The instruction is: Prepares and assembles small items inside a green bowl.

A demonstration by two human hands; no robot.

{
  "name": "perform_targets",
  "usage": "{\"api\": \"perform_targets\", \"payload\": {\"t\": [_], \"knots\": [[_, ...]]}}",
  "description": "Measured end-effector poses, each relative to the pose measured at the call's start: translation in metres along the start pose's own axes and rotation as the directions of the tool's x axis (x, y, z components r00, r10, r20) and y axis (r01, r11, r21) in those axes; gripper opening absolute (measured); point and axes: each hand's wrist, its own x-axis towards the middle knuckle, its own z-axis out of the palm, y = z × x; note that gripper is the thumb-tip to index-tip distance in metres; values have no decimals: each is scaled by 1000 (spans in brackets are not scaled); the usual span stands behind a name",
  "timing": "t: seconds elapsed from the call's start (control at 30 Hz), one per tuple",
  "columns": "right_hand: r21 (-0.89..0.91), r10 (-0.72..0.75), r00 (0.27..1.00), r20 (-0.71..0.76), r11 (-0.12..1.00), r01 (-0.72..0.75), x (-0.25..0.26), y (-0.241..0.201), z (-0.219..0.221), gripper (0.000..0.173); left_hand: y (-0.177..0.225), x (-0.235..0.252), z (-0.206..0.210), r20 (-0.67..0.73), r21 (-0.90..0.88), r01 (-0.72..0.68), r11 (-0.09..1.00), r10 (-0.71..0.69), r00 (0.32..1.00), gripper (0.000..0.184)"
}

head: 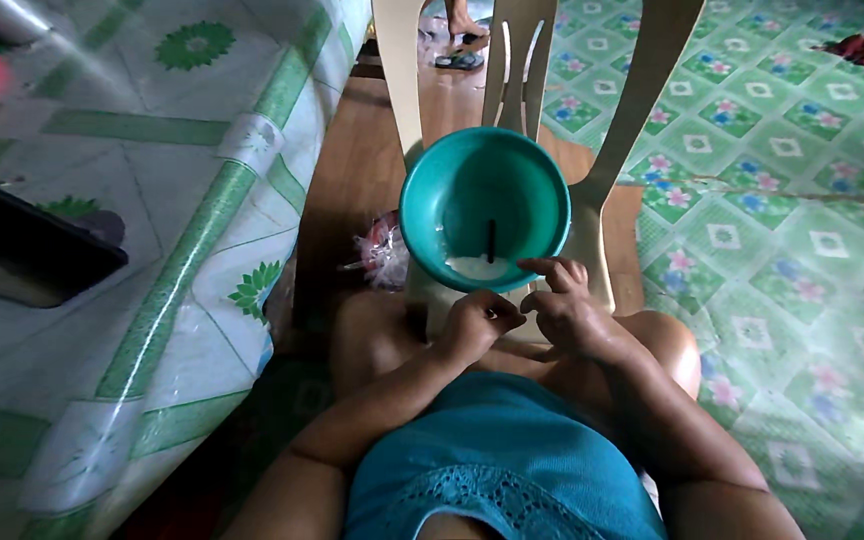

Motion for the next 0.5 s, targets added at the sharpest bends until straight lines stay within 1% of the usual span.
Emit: {"api": "perform_targets", "payload": {"t": [0.1, 0.17, 0.2, 0.27, 0.33, 0.4, 0.43, 0.47, 0.5], "knots": [[8, 8, 996, 85, 1000, -9, 1, 3, -4, 5, -3, 1, -1, -3, 27, -8, 1000, 8, 1000, 21], [6, -23, 995, 99, 1000, 23, 2, 9, -5, 13, -9, 1, -1, -3, 12, -29, 999, 29, 1000, 21], [-8, -42, 994, 98, 999, 43, 3, 11, -6, 13, -13, 0, -1, -7, 0, -40, 999, 40, 999, 21], [-36, -69, 992, 110, 997, 73, 9, 12, -9, 12, -16, -2, -4, -15, -19, -32, 999, 31, 999, 20], [-10, -74, 993, 90, 997, 75, 24, 14, -8, 11, -16, -3, -12, -53, -25, -6, 1000, 5, 999, 18], [38, -33, 998, 45, 999, 31, 47, 26, -3, 9, -25, -4, -21, -148, -45, -51, 998, 44, 988, 16], [24, 5, 999, 50, 1000, -6, 60, 37, 2, 9, -30, -5, -27, -184, -61, -59, 996, 47, 982, 16], [-22, 61, 992, 114, 998, -59, 75, 48, 7, 9, -32, -6, -34, -213, -73, -56, 996, 39, 976, 16], [-115, 104, 974, 203, 990, -82, 88, 62, 16, 13, -33, -8, -40, -236, -81, -45, 996, 25, 971, 16]]}}
